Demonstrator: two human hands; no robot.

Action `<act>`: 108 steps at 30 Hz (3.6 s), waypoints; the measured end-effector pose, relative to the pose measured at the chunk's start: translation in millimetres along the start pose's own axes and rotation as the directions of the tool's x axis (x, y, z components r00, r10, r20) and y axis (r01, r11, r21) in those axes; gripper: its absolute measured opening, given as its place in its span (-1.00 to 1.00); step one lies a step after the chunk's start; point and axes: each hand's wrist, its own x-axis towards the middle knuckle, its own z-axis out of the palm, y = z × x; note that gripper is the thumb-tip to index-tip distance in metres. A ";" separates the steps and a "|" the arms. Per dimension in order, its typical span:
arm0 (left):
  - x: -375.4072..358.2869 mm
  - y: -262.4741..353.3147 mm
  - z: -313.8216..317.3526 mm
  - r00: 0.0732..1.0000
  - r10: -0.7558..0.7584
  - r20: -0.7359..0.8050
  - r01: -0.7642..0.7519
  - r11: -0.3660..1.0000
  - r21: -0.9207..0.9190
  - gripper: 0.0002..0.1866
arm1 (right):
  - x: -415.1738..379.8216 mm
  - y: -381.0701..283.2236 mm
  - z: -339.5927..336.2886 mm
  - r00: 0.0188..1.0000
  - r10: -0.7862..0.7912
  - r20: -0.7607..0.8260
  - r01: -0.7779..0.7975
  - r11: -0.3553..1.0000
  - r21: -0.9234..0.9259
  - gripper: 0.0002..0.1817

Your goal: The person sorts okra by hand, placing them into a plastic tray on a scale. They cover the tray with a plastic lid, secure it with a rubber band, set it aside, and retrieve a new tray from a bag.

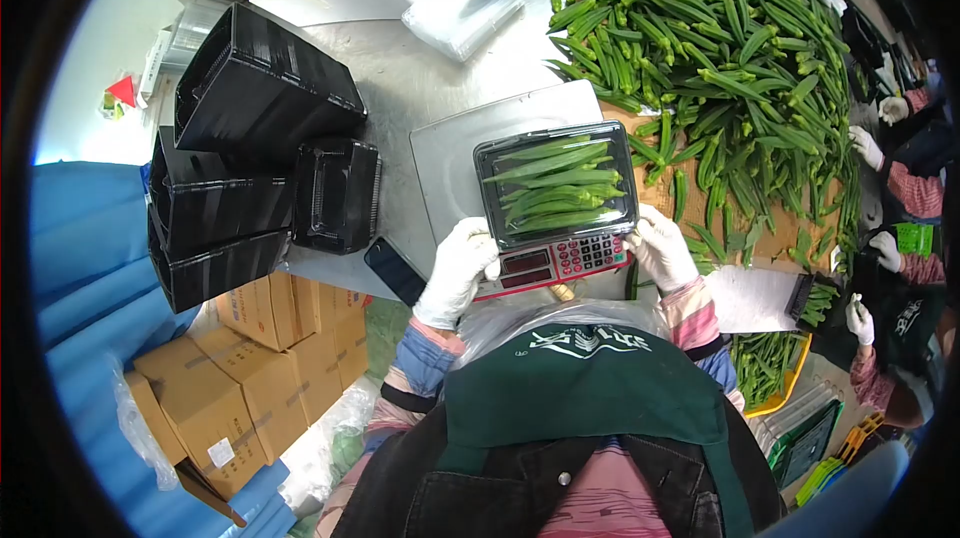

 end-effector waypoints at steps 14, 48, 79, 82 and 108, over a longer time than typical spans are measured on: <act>79.7 75.4 18.9 0.950 0.278 -0.143 -0.202 0.896 0.395 -0.49 | 97.5 -61.5 39.9 0.932 -0.334 -0.139 0.137 0.681 -0.720 -0.57; 74.2 50.2 48.5 0.802 0.593 -0.068 -0.328 0.533 0.780 -0.58 | 33.9 1.1 46.8 0.819 -0.555 -0.142 0.211 0.522 -0.826 -0.51; 143.5 32.9 24.5 0.810 0.584 0.048 -0.326 0.380 0.866 -0.70 | 22.0 20.1 38.7 0.767 -0.619 -0.173 0.188 0.474 -0.860 -0.51; 143.9 40.2 26.1 0.794 0.607 0.015 -0.356 0.445 0.821 -0.68 | 31.2 17.0 37.1 0.801 -0.537 -0.266 0.271 0.720 -0.639 -0.51; 132.6 46.2 42.8 0.799 0.593 -0.101 -0.193 0.412 0.890 -0.62 | 9.1 -8.9 49.7 0.869 -0.405 -0.286 0.091 0.698 -0.710 -0.61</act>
